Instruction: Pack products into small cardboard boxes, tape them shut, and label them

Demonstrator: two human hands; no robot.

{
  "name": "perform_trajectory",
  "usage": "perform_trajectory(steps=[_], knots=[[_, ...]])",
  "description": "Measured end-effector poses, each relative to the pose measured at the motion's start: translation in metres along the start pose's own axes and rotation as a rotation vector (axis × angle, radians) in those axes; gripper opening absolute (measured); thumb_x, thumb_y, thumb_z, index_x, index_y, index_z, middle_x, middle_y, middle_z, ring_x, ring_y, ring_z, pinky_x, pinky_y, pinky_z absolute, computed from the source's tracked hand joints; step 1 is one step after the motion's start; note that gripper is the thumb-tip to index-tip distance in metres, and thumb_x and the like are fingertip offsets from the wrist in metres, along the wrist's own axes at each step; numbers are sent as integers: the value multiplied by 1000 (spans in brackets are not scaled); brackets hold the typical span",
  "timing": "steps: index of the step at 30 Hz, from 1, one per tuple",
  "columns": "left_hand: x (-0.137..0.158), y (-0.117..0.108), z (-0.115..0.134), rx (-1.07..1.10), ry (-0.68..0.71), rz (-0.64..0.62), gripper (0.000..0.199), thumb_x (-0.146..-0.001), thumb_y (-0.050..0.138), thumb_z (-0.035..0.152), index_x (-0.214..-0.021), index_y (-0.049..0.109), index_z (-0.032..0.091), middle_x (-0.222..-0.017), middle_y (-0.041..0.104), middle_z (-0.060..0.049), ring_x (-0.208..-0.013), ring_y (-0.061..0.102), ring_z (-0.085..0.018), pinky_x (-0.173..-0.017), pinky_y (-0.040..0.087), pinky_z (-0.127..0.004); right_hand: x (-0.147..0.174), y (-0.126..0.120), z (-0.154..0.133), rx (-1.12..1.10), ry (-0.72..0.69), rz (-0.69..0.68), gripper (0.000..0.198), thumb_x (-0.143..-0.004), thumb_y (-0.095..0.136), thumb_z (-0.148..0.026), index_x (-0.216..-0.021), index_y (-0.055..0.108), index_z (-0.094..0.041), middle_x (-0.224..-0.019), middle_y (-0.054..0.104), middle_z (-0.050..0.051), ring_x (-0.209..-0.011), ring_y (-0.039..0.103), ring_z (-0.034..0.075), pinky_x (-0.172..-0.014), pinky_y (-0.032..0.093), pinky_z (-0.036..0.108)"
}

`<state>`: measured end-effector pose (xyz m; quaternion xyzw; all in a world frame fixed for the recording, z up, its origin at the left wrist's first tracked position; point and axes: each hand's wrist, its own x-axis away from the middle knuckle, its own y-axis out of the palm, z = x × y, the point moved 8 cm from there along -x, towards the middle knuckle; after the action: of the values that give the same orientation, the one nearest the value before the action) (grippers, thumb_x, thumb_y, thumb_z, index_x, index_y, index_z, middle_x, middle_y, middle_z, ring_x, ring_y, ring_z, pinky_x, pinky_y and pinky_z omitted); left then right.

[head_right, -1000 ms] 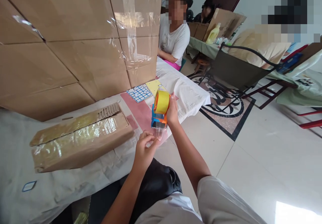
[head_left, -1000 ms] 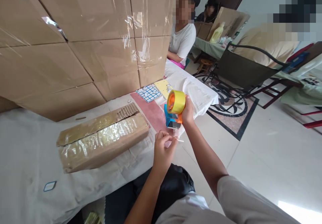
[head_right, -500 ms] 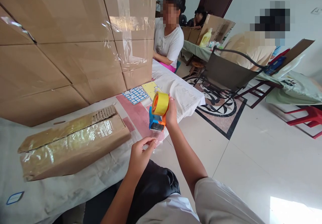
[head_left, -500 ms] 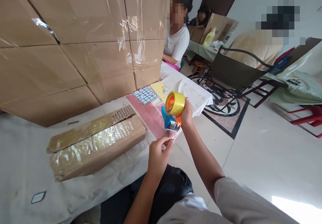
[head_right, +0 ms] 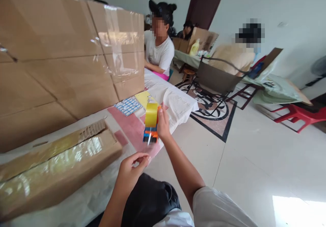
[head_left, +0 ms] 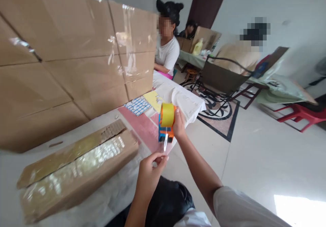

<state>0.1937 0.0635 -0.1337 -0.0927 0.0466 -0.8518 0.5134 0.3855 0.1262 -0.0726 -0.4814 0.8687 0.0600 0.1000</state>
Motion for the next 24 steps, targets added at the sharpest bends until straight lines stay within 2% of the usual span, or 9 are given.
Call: perform_trajectory(steps=[3,8,15,20,24], knots=[[-5,2,-17,-5,-28,-33,45,-79,65,59,-91,77,18,-67,68,-4,-69,62,-20,-62,48,-27,5,-3,1,-134,54,95,55,-89,48,-76,-106,65,-27,-92,71,4,-98,68,28,-80,57,42],[-16,10,-41,-5,-46,-120,58,-72,68,69,-94,77,17,-66,69,-5,-69,63,-23,-59,49,-29,11,7,8,-308,100,60,45,-89,57,-70,-101,66,-28,-98,73,3,-98,70,27,-79,58,40],[-15,10,-40,-5,-42,-95,61,-70,68,74,-89,77,16,-63,67,-4,-65,62,-22,-61,49,-29,17,8,22,-422,176,95,44,-83,68,-66,-105,66,-28,-98,76,4,-98,71,30,-79,59,42],[-10,9,-37,54,-38,-1,59,-71,67,74,-87,76,17,-60,64,-2,-62,59,-20,-59,44,-29,19,9,18,-413,158,78,40,-85,65,-66,-100,66,-29,-100,76,4,-96,72,29,-76,59,42],[-7,11,-37,96,-40,12,63,-71,71,68,-105,72,16,-55,62,2,-59,58,-20,-63,47,-30,20,11,16,-435,156,60,41,-83,67,-67,-99,67,-30,-101,76,3,-98,71,29,-77,59,42]])
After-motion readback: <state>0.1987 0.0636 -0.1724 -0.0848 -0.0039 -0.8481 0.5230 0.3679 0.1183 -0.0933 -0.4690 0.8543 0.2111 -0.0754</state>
